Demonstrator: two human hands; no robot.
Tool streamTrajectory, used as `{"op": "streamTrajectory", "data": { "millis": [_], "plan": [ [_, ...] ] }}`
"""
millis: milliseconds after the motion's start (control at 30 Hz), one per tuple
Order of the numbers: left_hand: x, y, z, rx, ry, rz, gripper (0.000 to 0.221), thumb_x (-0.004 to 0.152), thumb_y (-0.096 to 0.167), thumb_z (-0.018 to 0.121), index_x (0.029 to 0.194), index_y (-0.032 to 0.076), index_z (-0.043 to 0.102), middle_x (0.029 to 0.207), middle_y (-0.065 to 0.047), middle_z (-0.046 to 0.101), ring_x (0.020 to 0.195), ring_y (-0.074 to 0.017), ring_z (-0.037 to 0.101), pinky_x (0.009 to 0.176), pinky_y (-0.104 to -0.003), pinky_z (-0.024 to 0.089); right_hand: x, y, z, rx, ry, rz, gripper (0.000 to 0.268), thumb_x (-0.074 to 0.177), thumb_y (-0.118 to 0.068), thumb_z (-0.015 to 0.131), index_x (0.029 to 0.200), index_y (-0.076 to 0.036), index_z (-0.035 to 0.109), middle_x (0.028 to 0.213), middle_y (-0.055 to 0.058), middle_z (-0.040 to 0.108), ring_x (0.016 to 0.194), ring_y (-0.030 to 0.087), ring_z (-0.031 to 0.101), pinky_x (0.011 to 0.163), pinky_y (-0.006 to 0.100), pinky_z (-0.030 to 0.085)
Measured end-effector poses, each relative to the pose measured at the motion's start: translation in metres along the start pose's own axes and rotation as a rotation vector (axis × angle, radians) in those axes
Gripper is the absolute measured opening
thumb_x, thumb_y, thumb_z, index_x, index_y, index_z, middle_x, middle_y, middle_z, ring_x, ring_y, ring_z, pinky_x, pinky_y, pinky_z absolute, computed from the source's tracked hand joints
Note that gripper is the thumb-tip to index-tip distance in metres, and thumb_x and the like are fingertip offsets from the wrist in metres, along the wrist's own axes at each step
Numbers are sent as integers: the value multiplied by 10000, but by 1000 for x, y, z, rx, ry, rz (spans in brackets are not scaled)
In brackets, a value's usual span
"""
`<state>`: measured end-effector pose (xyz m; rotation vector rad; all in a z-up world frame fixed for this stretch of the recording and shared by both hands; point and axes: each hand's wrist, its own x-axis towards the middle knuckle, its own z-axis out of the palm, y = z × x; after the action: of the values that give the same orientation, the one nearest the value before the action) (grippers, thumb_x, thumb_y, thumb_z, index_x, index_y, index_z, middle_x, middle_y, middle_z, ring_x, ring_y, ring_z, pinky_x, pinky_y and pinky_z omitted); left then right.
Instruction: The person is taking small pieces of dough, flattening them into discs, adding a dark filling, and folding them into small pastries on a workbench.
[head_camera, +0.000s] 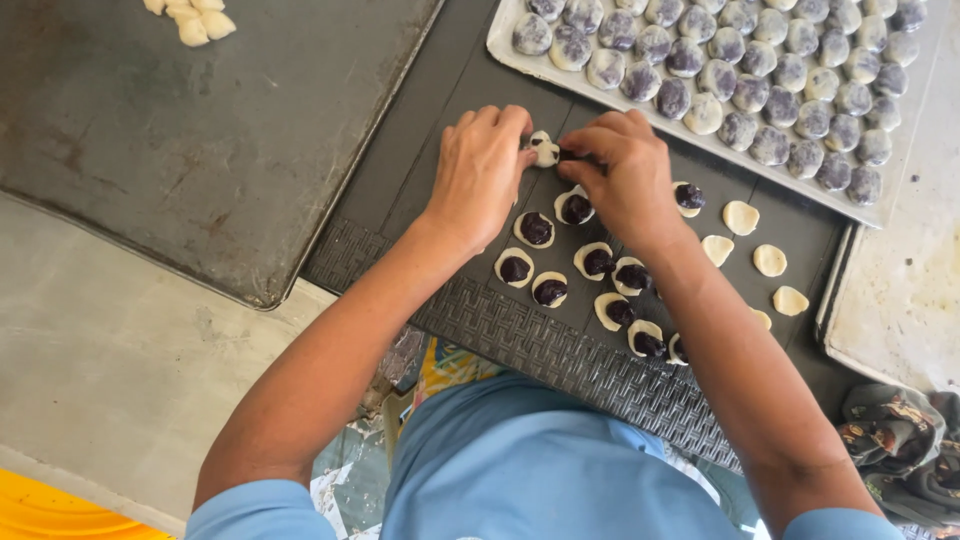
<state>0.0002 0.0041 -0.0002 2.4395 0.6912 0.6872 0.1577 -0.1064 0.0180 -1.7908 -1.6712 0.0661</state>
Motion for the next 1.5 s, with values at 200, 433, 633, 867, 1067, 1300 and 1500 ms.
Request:
{"op": "streamTrajectory", "data": {
  "millis": [200,433,633,867,1067,1300,1500],
  "plan": [
    [3,0,11,-115,80,104,36,922,117,572,899,101,550,790,-68,504,769,-326,600,664,-413,496,10,-14,7,103,13,124,210,772,-125,874,850,-75,685,725,43,612,702,210,586,654,315,502],
    [-4,-7,12,-209,152,137,208,927,66,491,813,193,611,726,17,554,753,-222,606,690,-320,507,15,-14,13,208,18,302,155,753,-88,863,800,-117,718,783,17,654,686,117,628,610,232,500],
    [0,2,-17,-22,-30,-30,273,801,177,794,1012,91,643,942,-110,668,872,-310,582,747,-447,460,29,-42,-22,310,-163,278,134,903,30,669,1027,12,718,1005,142,708,849,192,668,786,270,576],
    [2,7,-2,-95,4,-1,113,871,49,674,884,82,566,793,-86,653,731,-311,569,643,-438,411,7,-36,-3,190,13,216,93,843,39,789,859,-35,734,838,68,703,724,132,605,665,251,492],
    [-1,2,-22,-127,48,79,85,881,48,632,902,120,672,894,-15,612,777,-273,557,649,-399,371,37,-19,-9,73,-205,231,28,880,-75,779,867,-72,755,809,49,699,722,152,556,690,304,481],
    [-32,16,-68,47,13,-23,221,865,200,698,1057,142,608,907,-64,660,825,-300,594,673,-454,392,74,-25,42,-573,58,-135,231,975,-117,546,1204,-96,537,1311,108,480,1156,359,388,875,502,317],
    [-55,19,-48,187,126,92,164,827,198,738,918,166,605,839,-17,583,798,-279,516,666,-425,352,59,-41,23,-561,46,-310,68,960,-85,565,1023,-89,541,1127,78,526,930,300,420,747,429,313]
  ]
}}
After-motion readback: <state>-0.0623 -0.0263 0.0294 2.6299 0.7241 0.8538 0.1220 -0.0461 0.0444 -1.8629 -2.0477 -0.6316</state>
